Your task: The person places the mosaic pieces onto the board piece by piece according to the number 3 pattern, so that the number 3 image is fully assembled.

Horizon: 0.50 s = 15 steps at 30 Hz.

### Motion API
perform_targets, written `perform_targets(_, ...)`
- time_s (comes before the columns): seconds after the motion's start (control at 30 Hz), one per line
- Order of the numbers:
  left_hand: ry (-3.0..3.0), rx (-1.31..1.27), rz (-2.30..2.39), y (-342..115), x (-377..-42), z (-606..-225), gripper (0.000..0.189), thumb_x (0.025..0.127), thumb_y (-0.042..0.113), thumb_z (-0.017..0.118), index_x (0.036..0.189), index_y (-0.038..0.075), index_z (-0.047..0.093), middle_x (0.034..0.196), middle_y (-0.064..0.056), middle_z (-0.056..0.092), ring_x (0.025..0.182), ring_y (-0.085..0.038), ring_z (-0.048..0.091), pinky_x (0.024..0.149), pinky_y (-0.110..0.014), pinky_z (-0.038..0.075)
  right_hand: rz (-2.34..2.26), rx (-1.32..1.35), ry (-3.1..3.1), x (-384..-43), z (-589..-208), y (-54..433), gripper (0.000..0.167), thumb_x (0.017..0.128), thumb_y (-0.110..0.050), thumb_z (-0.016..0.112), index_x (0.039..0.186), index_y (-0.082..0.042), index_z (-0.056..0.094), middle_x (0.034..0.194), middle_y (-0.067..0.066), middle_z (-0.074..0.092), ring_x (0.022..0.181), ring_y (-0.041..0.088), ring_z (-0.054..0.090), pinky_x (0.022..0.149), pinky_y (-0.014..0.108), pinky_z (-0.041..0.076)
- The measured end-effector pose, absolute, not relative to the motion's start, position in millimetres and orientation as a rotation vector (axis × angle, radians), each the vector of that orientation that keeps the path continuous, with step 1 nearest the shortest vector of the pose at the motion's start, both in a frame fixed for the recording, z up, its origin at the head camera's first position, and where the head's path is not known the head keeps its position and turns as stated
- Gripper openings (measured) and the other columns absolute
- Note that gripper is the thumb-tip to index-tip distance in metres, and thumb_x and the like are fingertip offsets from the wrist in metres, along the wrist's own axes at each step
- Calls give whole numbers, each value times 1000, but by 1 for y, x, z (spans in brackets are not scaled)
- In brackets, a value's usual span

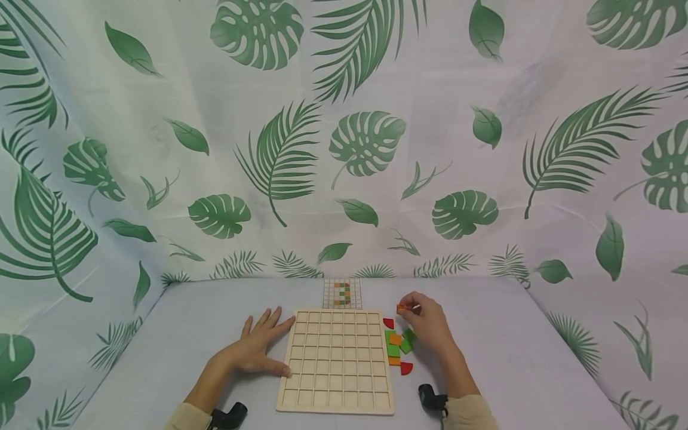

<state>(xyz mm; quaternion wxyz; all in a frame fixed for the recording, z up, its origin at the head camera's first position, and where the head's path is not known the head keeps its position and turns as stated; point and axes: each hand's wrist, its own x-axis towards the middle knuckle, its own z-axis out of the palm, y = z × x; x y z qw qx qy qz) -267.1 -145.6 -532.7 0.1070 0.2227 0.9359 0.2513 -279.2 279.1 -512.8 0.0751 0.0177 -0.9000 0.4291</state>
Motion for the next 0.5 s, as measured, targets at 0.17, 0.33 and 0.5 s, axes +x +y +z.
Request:
perform_targets(0.17,2751,672,753,-146,-268,-531,121,66,75,84,164,26,33,174,-21,7,161,-45,-2,121,-75,-13,1433,42,-2513,-282,-505,273,15,102,-9,66,116,-6,67,104,15,61,83,22,74,68,24,64)
perform_targets(0.33,2743,672,759,-147,-268,-530,120,67,74,85,164,26,33,174,-21,7,161,-46,-3,120,-76,-13,1436,89,-2418,-285,-496,263,21,100,-6,69,120,-4,69,105,16,66,82,18,74,72,19,62)
perform_targets(0.5,2741,658,753,-147,-267,-530,121,66,74,84,164,26,33,174,-20,8,162,-45,-1,121,-76,-12,1406,166,-2410,-285,-487,249,28,99,-4,70,127,-5,70,109,15,69,86,18,72,75,15,59)
